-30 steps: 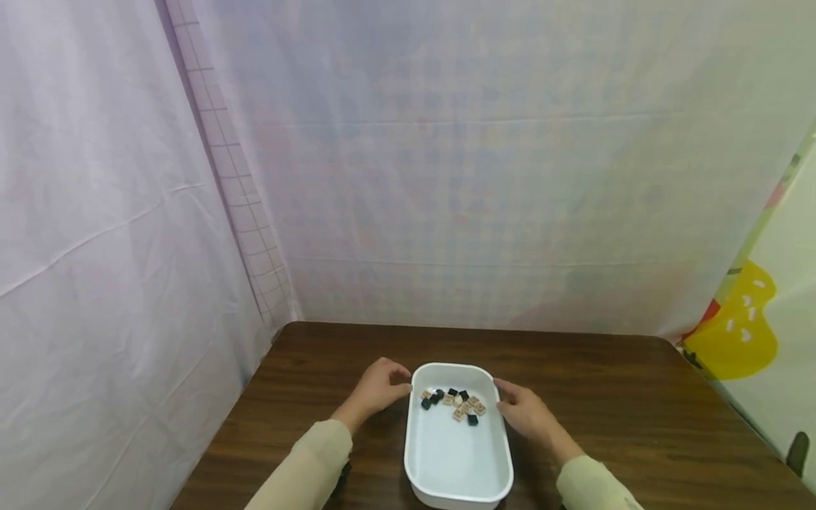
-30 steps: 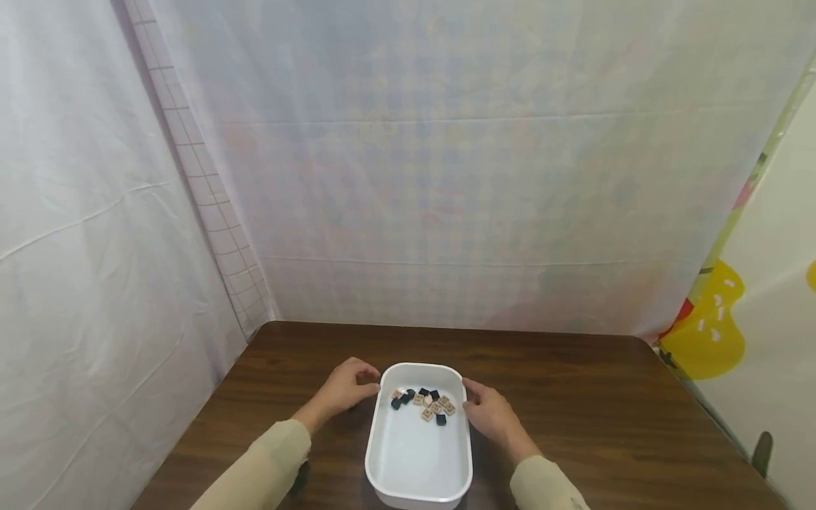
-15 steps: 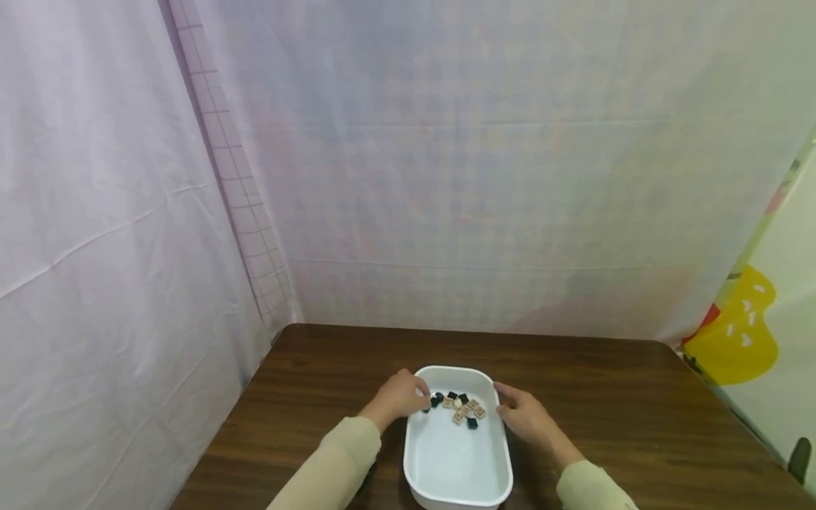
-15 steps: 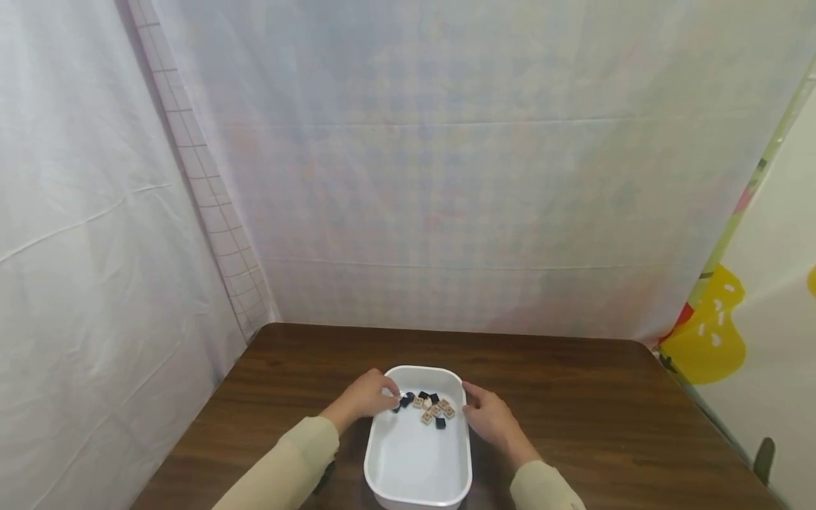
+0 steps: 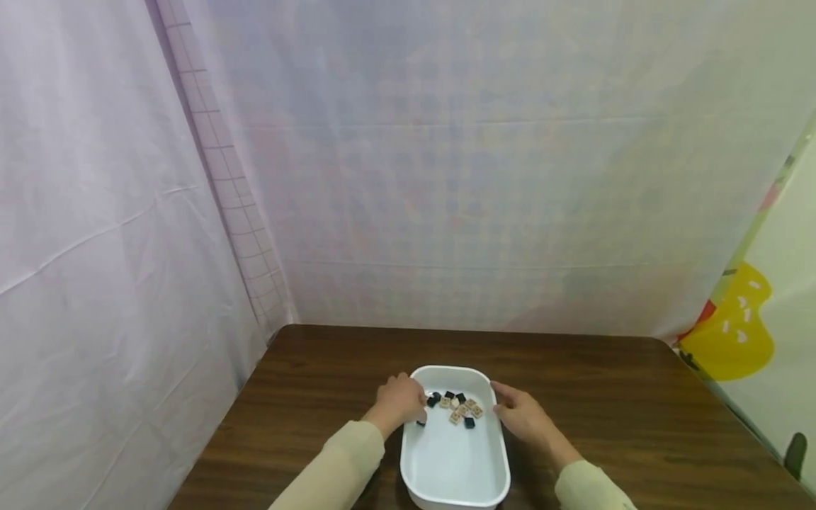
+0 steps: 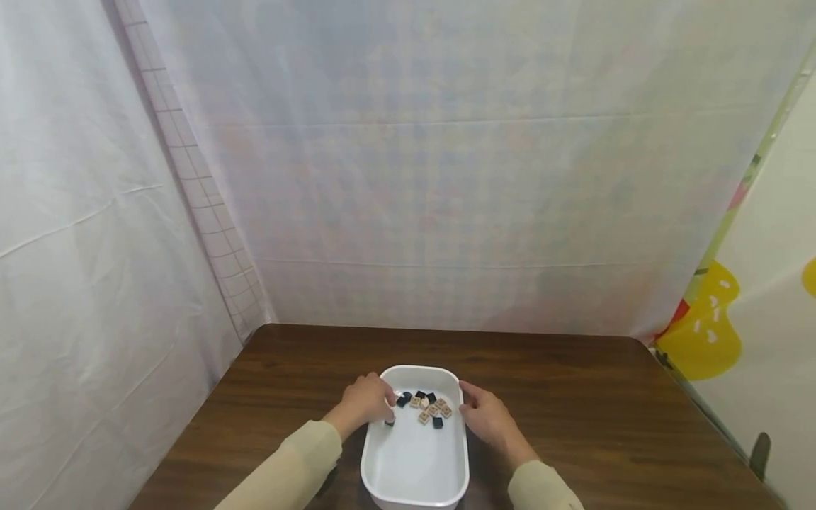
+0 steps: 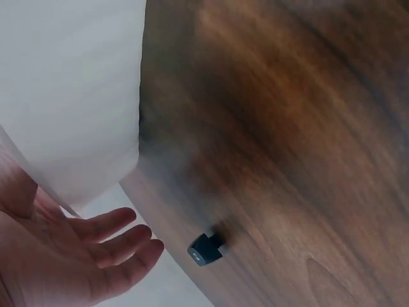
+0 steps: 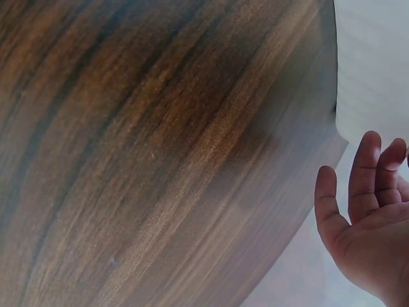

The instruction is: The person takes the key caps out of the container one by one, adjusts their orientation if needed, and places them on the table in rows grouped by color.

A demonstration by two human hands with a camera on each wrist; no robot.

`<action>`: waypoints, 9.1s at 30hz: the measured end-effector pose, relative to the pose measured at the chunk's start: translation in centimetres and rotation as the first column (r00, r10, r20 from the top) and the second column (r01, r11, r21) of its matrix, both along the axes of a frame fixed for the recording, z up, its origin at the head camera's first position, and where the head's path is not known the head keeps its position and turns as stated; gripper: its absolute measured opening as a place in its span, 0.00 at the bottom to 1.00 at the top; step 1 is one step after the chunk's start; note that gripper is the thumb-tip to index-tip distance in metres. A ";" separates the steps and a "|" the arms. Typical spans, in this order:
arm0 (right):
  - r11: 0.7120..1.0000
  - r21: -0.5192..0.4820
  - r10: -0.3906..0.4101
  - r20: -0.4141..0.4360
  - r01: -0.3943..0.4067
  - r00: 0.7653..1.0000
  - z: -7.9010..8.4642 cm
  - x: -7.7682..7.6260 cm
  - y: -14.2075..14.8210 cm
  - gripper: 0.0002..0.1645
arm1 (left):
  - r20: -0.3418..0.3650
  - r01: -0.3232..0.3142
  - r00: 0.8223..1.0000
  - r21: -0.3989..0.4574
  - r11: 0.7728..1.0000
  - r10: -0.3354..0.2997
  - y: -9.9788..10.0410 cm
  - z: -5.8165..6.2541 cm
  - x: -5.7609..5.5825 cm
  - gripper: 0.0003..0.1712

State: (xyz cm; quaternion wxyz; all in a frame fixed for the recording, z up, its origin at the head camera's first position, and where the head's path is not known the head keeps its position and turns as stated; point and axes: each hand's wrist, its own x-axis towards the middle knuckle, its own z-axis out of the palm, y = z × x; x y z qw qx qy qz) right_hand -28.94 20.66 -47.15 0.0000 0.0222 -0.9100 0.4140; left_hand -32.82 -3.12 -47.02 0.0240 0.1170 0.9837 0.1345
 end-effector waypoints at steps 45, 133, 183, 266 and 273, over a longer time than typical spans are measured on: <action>1.000 0.014 0.001 -0.019 -0.001 1.000 -0.1 -0.1 -0.2 0.31 | -0.197 0.108 0.979 0.326 0.939 -0.045 -2.0 2.5 -1.0 0.13; 1.000 0.019 -0.006 0.035 0.005 0.999 0.1 -0.3 -0.4 0.30 | -0.124 0.216 0.975 0.374 0.902 -0.182 -11.2 -0.1 -2.8 0.18; 0.999 -0.053 0.003 -0.020 -0.004 1.000 0.1 0.8 -0.8 0.32 | -0.157 0.455 0.882 0.039 0.890 -0.444 4.4 -1.1 -0.2 0.17; 0.996 -0.086 0.038 0.015 -0.036 0.999 0.4 0.6 -0.6 0.35 | -0.131 0.248 0.969 0.496 0.832 -0.210 -3.8 1.4 -1.4 0.15; 0.995 -0.089 0.036 0.032 -0.033 0.999 0.3 0.5 -0.7 0.35 | -0.129 0.183 0.983 0.565 0.804 -0.133 -7.4 0.8 -1.9 0.14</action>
